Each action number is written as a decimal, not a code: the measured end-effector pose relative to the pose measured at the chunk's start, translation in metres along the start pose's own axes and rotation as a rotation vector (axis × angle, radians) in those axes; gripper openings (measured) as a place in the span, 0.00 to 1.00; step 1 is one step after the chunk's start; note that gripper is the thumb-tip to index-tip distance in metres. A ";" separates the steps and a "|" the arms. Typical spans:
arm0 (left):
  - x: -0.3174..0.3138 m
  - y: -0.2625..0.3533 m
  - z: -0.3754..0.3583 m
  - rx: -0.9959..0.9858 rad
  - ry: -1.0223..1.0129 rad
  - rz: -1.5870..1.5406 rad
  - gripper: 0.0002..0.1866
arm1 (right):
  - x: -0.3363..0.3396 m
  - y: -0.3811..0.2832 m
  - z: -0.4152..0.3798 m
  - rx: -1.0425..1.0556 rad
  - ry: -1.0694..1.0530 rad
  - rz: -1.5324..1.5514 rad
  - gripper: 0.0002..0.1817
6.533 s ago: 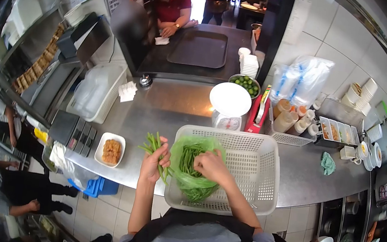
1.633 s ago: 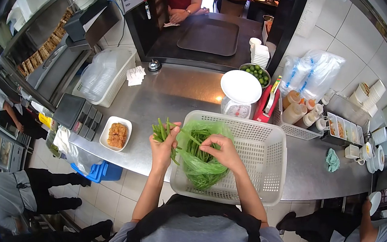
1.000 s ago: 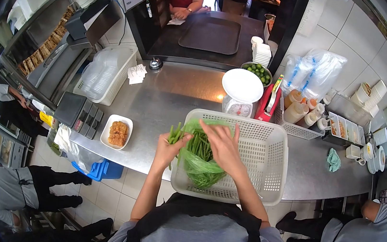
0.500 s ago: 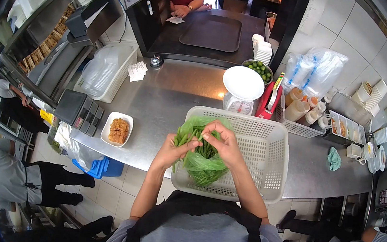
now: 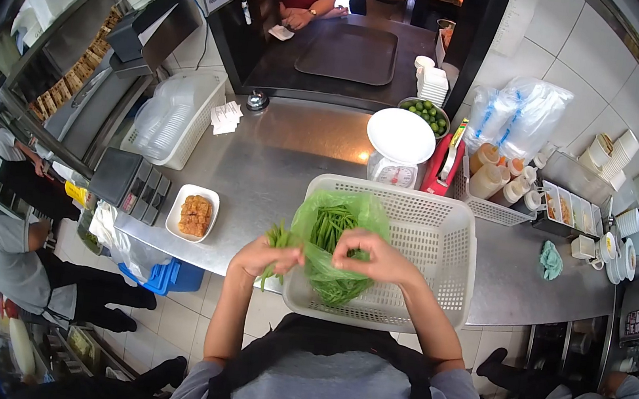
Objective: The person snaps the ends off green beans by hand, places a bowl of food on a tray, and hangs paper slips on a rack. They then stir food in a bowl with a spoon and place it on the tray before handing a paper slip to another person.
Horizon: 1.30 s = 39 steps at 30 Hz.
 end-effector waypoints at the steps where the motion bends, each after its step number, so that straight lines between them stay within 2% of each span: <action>1: 0.005 -0.001 0.007 -0.054 -0.018 -0.184 0.09 | 0.008 0.003 0.003 -0.014 0.083 -0.127 0.02; 2: 0.009 0.000 0.012 -0.109 -0.034 -0.367 0.08 | 0.009 0.007 0.005 -0.081 0.122 -0.270 0.01; 4: 0.012 0.004 0.020 -0.144 0.139 -0.414 0.07 | 0.013 0.007 0.011 -0.208 0.199 -0.560 0.01; 5: 0.012 0.008 0.023 -0.162 0.225 -0.437 0.06 | 0.016 0.005 0.013 -0.139 0.258 -0.633 0.01; 7: 0.009 0.020 0.023 -0.174 0.373 -0.092 0.05 | 0.020 0.013 0.014 -0.004 0.376 -0.774 0.01; 10: 0.014 0.024 0.020 -0.135 0.541 0.370 0.05 | 0.028 0.022 0.013 -0.032 0.413 -0.982 0.03; 11: 0.017 0.023 0.021 -0.114 0.585 0.516 0.05 | 0.030 0.027 0.014 -0.088 0.365 -0.991 0.03; 13: 0.020 0.014 0.028 -0.210 0.622 0.654 0.06 | 0.032 0.025 0.015 -0.198 0.270 -1.008 0.04; 14: 0.019 0.010 0.031 -0.258 0.638 0.724 0.07 | 0.032 0.023 0.015 -0.188 0.278 -0.998 0.04; 17: 0.016 -0.002 0.039 -0.130 0.634 0.824 0.08 | 0.033 0.022 0.015 -0.157 0.304 -0.966 0.05; 22: 0.009 -0.002 0.044 -0.120 0.647 0.899 0.09 | 0.037 0.034 0.019 -0.122 0.365 -0.940 0.05; 25: 0.009 -0.002 0.045 -0.116 0.624 0.904 0.10 | 0.034 0.043 0.020 -0.216 0.233 -0.944 0.07; 28: 0.004 0.001 0.046 -0.172 0.585 0.966 0.11 | 0.032 0.031 0.017 -0.144 0.233 -0.904 0.06; 29: 0.001 0.003 0.046 -0.202 0.570 0.997 0.11 | 0.029 0.024 0.016 -0.092 0.260 -0.901 0.06; 31: 0.000 0.007 0.045 -0.240 0.626 0.853 0.11 | 0.022 0.008 0.014 0.010 0.312 -0.893 0.05; 34: -0.001 0.017 0.042 -0.245 0.672 0.780 0.12 | 0.032 -0.022 0.011 0.106 0.545 -0.800 0.05; 37: -0.006 0.019 0.040 -0.246 0.689 0.685 0.11 | 0.043 -0.038 0.008 0.135 0.627 -0.553 0.05; 39: -0.008 0.018 0.040 -0.234 0.699 0.609 0.11 | 0.045 -0.003 0.015 0.083 0.581 -0.008 0.06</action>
Point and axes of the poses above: each hand's wrist, its own z-axis towards the middle knuckle, its own x-axis out of the back of the hand, y = z × x, the point moved 8 cm from there along z, towards the middle knuckle, and after that the axes turned 6 degrees about z, right-handed, at the moved point
